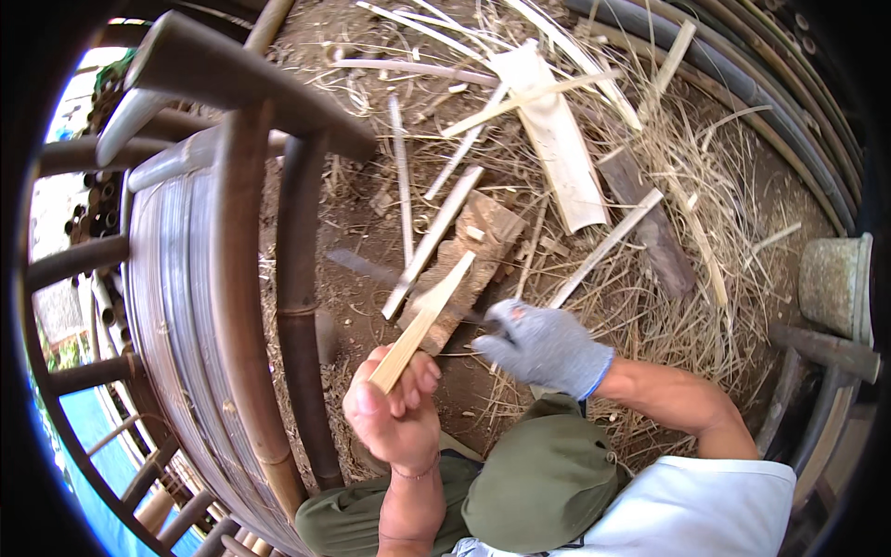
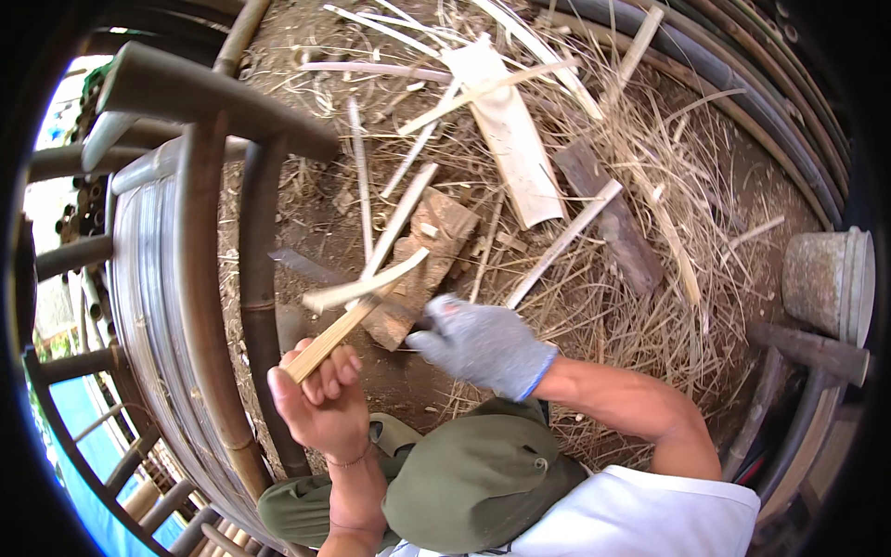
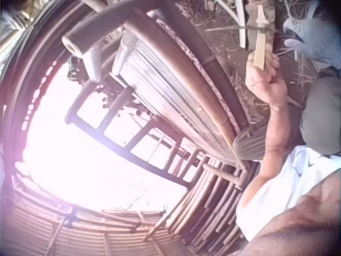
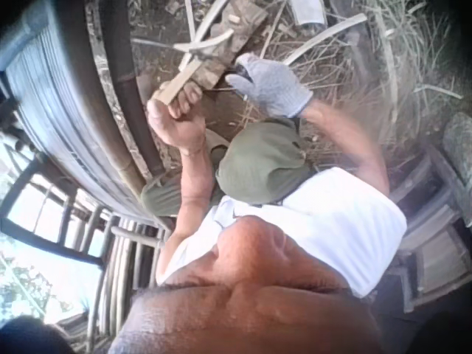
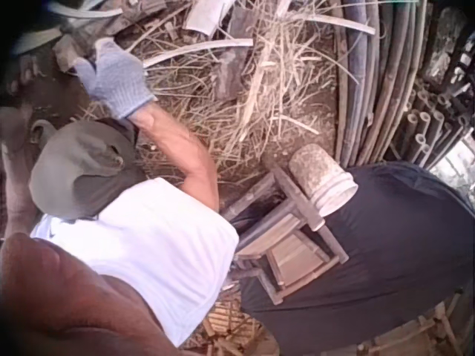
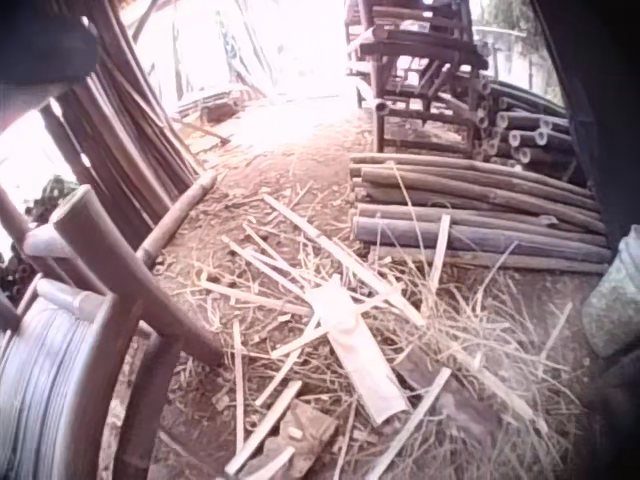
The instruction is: The person shaves thin strips of bamboo using a knife, then uses a strip to lash parts of a bamboo chair frame together.
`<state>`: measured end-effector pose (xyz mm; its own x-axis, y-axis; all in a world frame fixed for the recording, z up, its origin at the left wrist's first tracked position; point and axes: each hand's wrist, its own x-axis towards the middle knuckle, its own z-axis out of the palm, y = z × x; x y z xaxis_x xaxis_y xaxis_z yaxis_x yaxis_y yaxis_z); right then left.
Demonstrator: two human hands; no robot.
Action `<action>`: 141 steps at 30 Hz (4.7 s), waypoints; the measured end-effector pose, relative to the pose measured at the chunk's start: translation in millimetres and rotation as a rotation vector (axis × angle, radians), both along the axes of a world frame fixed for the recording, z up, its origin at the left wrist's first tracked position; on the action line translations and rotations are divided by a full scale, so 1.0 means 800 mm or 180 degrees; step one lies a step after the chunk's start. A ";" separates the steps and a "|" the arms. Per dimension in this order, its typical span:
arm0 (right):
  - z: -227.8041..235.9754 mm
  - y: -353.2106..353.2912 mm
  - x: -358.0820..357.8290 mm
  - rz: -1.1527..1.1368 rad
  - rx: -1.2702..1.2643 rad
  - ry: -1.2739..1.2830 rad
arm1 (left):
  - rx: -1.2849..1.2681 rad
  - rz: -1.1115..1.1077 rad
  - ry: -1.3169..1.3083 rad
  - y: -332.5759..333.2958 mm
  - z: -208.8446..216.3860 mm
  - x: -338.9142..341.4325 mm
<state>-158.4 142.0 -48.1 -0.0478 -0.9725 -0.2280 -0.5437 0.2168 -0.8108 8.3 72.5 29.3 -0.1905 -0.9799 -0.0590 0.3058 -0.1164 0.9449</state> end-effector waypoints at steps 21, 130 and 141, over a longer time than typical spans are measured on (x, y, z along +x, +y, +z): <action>-0.087 -0.015 -0.020 0.0069 0.0299 -0.0251 | -0.0123 0.0237 -0.0379 0.001 0.002 -0.009; -0.023 0.056 -0.042 -0.1871 0.0157 -0.2264 | 0.1108 -0.0904 -0.2724 0.092 -0.173 0.062; -0.118 0.009 -0.022 -0.1706 -0.0302 -0.0024 | -0.0204 -0.0785 -0.3159 0.096 -0.244 0.024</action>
<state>-176.4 149.5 -142.5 -0.5414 -0.8285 -0.1428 -0.3710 0.3879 -0.8438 27.6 149.3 -165.8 -0.2809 -0.9270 -0.2487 -0.6431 -0.0105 0.7657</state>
